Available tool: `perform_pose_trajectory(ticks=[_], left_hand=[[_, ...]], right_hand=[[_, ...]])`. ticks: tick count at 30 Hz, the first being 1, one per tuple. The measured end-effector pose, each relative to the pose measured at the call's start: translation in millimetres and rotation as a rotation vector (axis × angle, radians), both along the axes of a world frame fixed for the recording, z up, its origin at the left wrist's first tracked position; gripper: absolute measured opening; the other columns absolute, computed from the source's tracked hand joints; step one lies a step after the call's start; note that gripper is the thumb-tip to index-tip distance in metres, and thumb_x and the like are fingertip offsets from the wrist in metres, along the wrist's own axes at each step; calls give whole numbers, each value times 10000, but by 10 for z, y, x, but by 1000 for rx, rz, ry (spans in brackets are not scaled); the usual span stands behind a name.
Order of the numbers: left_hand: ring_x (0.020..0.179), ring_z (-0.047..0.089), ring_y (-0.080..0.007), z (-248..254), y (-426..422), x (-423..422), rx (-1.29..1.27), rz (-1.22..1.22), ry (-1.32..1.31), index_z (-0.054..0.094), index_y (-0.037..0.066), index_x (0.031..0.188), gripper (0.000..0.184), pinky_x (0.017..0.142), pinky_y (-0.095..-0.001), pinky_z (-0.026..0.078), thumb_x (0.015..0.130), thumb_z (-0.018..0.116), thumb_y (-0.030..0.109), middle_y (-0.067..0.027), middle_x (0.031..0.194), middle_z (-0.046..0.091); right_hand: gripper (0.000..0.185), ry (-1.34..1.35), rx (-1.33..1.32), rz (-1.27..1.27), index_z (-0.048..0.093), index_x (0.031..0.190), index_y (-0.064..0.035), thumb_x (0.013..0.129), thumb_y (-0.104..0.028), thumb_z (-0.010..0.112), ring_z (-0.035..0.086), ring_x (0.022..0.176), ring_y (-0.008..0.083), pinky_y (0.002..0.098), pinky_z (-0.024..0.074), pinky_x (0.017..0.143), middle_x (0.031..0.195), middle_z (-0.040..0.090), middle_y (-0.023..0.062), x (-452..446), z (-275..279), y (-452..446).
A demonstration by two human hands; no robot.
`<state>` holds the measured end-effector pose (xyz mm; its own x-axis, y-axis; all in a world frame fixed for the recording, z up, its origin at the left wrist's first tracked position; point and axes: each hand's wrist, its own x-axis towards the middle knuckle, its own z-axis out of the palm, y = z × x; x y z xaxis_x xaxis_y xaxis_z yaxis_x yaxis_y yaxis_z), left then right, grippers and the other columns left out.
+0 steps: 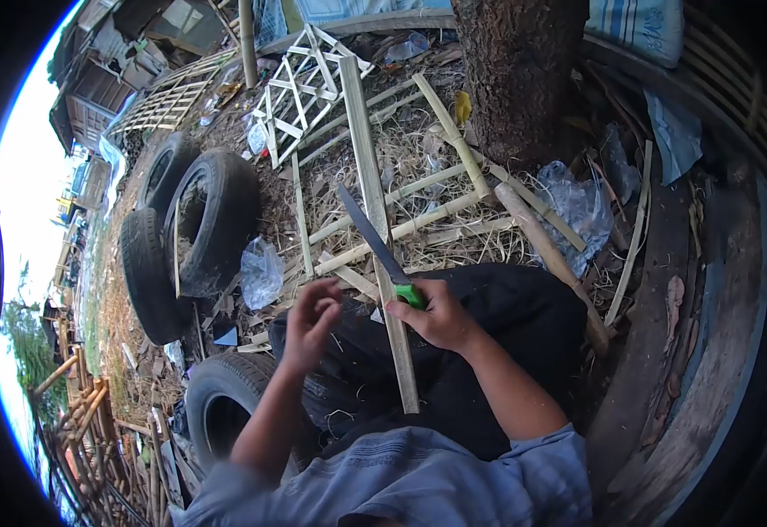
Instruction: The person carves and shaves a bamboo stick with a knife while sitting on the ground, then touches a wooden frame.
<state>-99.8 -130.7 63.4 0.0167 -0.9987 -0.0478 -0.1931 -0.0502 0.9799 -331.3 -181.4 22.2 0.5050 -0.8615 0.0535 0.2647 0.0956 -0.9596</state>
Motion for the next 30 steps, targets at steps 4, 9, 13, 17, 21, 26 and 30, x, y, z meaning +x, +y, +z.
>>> perform_pose_trajectory(ticks=[4,9,13,17,21,26,30], left_hand=[[1057,534,-285,565,-303,267,-496,75,-743,556,53,1197,460,912,-381,431,765,716,60,-131,1119,537],[1129,510,-304,652,-475,463,-725,-20,-1062,589,97,1184,494,954,-423,424,730,776,148,-136,1182,527],[1178,497,-273,874,-652,385,-880,-238,-1281,619,117,1115,431,1017,-452,370,719,758,215,-96,1164,554],[1129,525,-222,832,-902,532,-772,-598,-1381,612,84,916,297,1037,-432,356,649,705,176,-53,997,617],[813,624,-301,670,-901,918,-475,-677,-1402,564,56,917,310,782,-404,482,665,698,176,-84,749,595],[653,611,-356,1001,-324,1255,-191,-466,-1451,524,62,792,237,583,-461,459,676,685,192,-122,666,592],[719,627,-397,847,261,1375,94,-181,-1359,551,46,861,255,657,-497,481,761,662,254,-179,719,635]], right_hand=[[229,24,87,130,698,996,8,866,-180,683,577,780,47,217,464,706,834,678,11,47,248,48],[261,24,130,300,691,1018,10,834,-174,716,618,794,82,235,492,746,851,686,38,121,370,94],[258,6,123,403,696,998,2,821,-185,722,611,783,74,236,487,735,842,678,31,147,417,123],[323,27,131,389,690,985,18,809,-251,655,570,657,62,212,446,597,742,627,14,215,378,137],[525,-163,230,335,596,1152,40,960,-442,514,438,584,24,179,377,540,692,493,-46,-8,64,-78],[282,-260,566,-358,482,963,-110,994,-386,432,360,469,46,201,269,371,622,371,-44,-777,-104,-574],[315,-144,342,-675,478,890,-123,992,-417,439,372,448,60,200,281,352,605,378,-34,-813,130,-501]])
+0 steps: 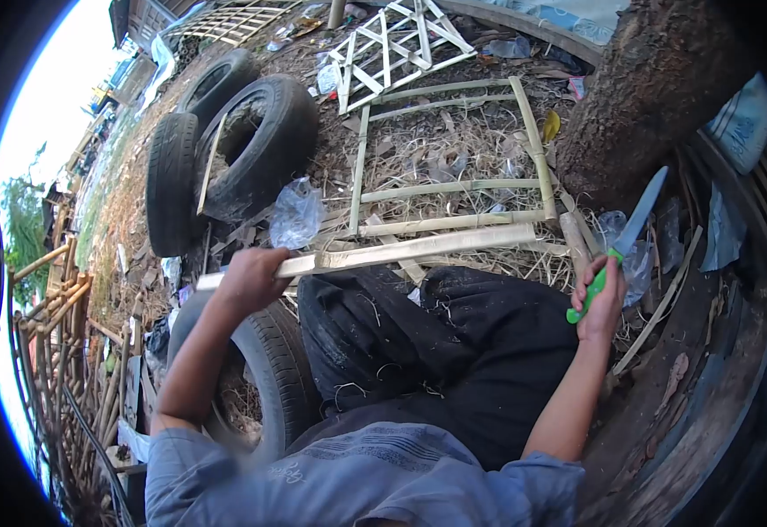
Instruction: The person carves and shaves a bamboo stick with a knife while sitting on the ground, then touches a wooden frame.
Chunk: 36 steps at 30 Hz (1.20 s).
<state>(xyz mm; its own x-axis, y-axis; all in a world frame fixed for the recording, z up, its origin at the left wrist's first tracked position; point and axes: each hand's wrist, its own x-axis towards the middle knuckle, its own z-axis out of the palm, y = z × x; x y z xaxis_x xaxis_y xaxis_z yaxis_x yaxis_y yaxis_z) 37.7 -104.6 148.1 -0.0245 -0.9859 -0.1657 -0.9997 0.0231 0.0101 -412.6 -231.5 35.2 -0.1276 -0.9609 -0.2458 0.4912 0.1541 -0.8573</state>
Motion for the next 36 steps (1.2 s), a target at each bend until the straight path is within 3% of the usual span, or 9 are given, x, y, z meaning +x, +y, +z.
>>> perform_pose_trajectory(ticks=[6,9,12,15,20,26,27,30,36], left_hand=[[736,612,-430,-655,659,-563,74,311,159,506,19,838,572,660,-511,465,878,508,590,-226,714,613],[713,617,-427,-1008,815,-653,88,345,166,481,21,870,512,627,-506,468,930,458,529,-223,711,619],[676,621,-414,-1157,875,-679,38,393,148,472,21,877,462,583,-497,471,952,456,477,-213,695,623],[677,622,-414,-1270,887,-614,-44,421,213,469,24,872,436,582,-493,476,946,488,453,-222,693,619],[680,598,-448,-1337,827,-568,-17,425,288,471,6,885,410,596,-508,454,946,508,409,-260,678,583],[667,615,-430,-1387,830,-545,15,461,290,482,8,881,459,601,-507,474,926,520,464,-238,685,613],[667,615,-430,-1403,819,-533,21,456,292,482,8,881,459,601,-507,474,926,520,464,-238,685,613],[662,613,-431,-1433,847,-502,18,447,301,492,5,878,462,601,-507,473,926,519,464,-239,681,611],[653,615,-422,-1415,841,-489,27,425,267,500,3,874,455,581,-492,473,922,532,454,-237,672,606]], right_hand=[[389,365,-18,478,471,839,-90,1017,-419,363,344,372,55,209,266,316,525,381,-25,584,-113,318],[373,498,-111,624,461,766,-93,1009,-373,421,356,437,40,208,286,394,541,372,-45,1061,-384,366],[386,930,-244,515,576,856,18,984,-329,468,603,600,377,434,436,543,619,571,192,1277,-570,207],[387,981,-255,547,600,890,13,983,-338,464,605,712,443,468,453,575,664,591,245,1459,-680,154],[374,929,-296,826,602,887,11,966,-332,475,600,720,470,539,470,620,681,598,264,1888,-768,778],[387,945,-174,574,576,818,14,987,-315,463,603,667,445,470,439,536,627,581,227,1614,-684,156],[378,938,-182,546,559,814,18,992,-300,458,537,534,353,397,400,509,573,504,179,1608,-716,171],[369,841,-239,487,557,799,13,991,-288,466,590,633,438,441,427,504,582,537,215,1753,-904,466],[376,841,-143,572,539,788,17,994,-288,461,588,641,428,433,418,521,622,549,226,1742,-812,491]])
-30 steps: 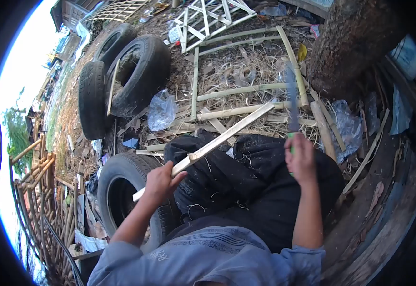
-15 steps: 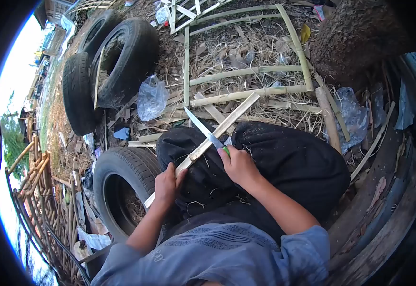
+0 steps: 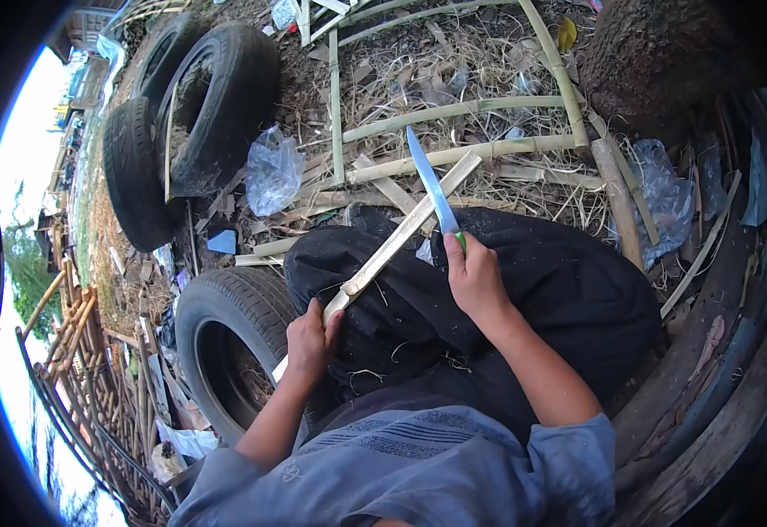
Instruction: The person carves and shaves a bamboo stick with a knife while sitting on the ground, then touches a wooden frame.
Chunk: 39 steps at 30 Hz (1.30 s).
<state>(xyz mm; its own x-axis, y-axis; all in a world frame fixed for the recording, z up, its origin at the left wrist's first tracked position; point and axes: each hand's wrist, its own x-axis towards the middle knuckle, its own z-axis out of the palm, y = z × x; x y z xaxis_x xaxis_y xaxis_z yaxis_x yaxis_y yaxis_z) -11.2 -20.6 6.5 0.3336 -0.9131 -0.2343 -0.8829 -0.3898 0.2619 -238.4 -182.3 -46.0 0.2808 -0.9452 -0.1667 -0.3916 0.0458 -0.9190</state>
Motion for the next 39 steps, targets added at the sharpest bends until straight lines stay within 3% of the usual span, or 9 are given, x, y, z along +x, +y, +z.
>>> perform_pose_trajectory(ticks=[5,8,19,23,26,27,30,34,39], left_hand=[[645,615,-418,-34,11,18,-7,-23,-17,493,4,873,461,576,-492,474,917,540,460,-229,658,604],[651,590,-450,5,-3,3,10,-12,-2,499,-21,911,439,568,-498,449,931,534,415,-251,651,574],[636,582,-451,-58,-43,5,-24,-1,14,492,-7,900,414,565,-498,440,921,557,402,-241,640,566],[644,579,-454,-42,28,27,-10,1,2,481,-3,879,404,568,-501,435,918,565,391,-249,648,562],[631,605,-424,-87,-22,19,-9,-8,-4,500,-10,910,446,559,-482,468,905,577,429,-222,652,593],[631,605,-424,-84,-5,20,-4,-2,-3,500,-10,910,446,559,-482,468,905,577,429,-222,652,593],[635,605,-427,-77,-4,32,-20,-12,-18,504,-13,918,449,563,-483,468,902,580,429,-226,653,593],[647,606,-430,-111,-30,9,-30,21,-13,511,-12,933,454,568,-486,468,899,583,435,-233,667,598],[654,605,-435,-46,22,45,13,-5,-16,509,-16,940,462,571,-486,468,902,577,439,-237,669,599]], right_hand=[[375,-58,33,-8,553,816,10,999,-299,442,476,498,251,383,377,509,572,481,146,-57,-51,98],[376,-21,41,18,548,791,21,991,-286,463,595,615,412,424,409,507,590,538,208,-92,-10,16],[403,-83,168,-45,559,801,32,984,-317,475,564,566,397,397,406,503,580,521,203,-178,-10,-287],[401,-37,-60,75,558,808,9,1003,-321,443,492,485,165,350,384,483,545,483,114,-98,-180,-41],[378,-154,289,12,552,816,10,991,-312,457,579,574,382,405,430,535,604,526,197,-192,-70,-276],[376,-318,562,-120,544,821,-18,1006,-326,429,451,510,135,309,389,507,558,456,57,-281,-194,-321],[427,-132,-71,36,518,759,-7,1008,-342,429,454,455,159,326,353,464,525,451,35,28,-247,-4],[386,-228,312,-55,539,803,6,994,-317,450,542,539,361,396,417,522,580,520,161,-144,-100,-313],[430,-136,134,139,532,782,15,998,-345,439,489,513,270,383,391,518,577,482,164,-146,-182,-184]])
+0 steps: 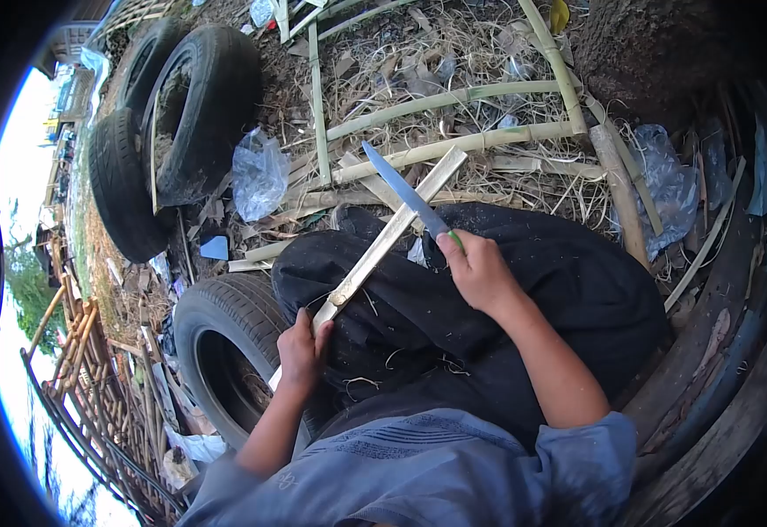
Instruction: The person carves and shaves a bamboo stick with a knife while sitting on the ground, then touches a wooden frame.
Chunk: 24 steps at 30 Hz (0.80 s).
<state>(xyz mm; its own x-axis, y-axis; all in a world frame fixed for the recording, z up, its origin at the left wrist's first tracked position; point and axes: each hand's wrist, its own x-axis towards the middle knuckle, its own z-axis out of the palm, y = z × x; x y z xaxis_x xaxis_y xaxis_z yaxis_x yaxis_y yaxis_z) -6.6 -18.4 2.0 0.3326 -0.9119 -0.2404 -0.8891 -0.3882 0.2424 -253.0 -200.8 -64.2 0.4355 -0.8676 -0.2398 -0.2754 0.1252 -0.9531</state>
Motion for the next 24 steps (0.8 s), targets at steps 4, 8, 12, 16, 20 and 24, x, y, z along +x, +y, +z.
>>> perform_pose_trajectory(ticks=[4,8,12,16,20,24], left_hand=[[650,602,-436,-14,-24,-52,-22,41,17,501,-8,918,453,570,-490,464,904,574,439,-236,658,593],[637,599,-433,-30,-75,-11,-5,2,0,495,-2,907,449,564,-493,458,904,572,440,-230,642,587],[621,596,-426,-2,-46,-19,-19,7,-25,490,1,895,449,557,-489,456,902,576,442,-218,625,581],[618,599,-422,-23,-43,17,-3,1,10,486,7,884,449,554,-488,458,897,583,445,-212,618,579],[613,601,-414,-26,-3,10,-28,-6,2,485,11,883,449,545,-479,460,891,591,447,-208,628,584],[607,601,-409,-51,-65,-14,-44,3,5,487,12,883,450,538,-470,462,887,595,449,-206,648,590]], right_hand=[[438,-83,183,-89,517,775,18,996,-353,445,486,518,282,381,402,533,578,487,170,117,-156,80],[429,-139,304,-72,502,768,12,994,-351,459,489,507,215,373,400,520,560,485,134,-48,27,-90],[415,-20,-50,-12,505,765,8,999,-331,450,467,508,166,351,360,495,558,461,79,82,24,56],[400,-213,413,-191,526,784,8,998,-318,443,447,514,186,355,377,521,576,482,92,-20,63,-82],[397,-26,6,25,522,779,1,1002,-317,437,465,514,154,330,387,517,558,465,82,42,-17,92],[408,-94,165,-191,482,731,-64,1017,-342,397,414,461,58,246,337,434,523,412,-26,7,5,-18]])
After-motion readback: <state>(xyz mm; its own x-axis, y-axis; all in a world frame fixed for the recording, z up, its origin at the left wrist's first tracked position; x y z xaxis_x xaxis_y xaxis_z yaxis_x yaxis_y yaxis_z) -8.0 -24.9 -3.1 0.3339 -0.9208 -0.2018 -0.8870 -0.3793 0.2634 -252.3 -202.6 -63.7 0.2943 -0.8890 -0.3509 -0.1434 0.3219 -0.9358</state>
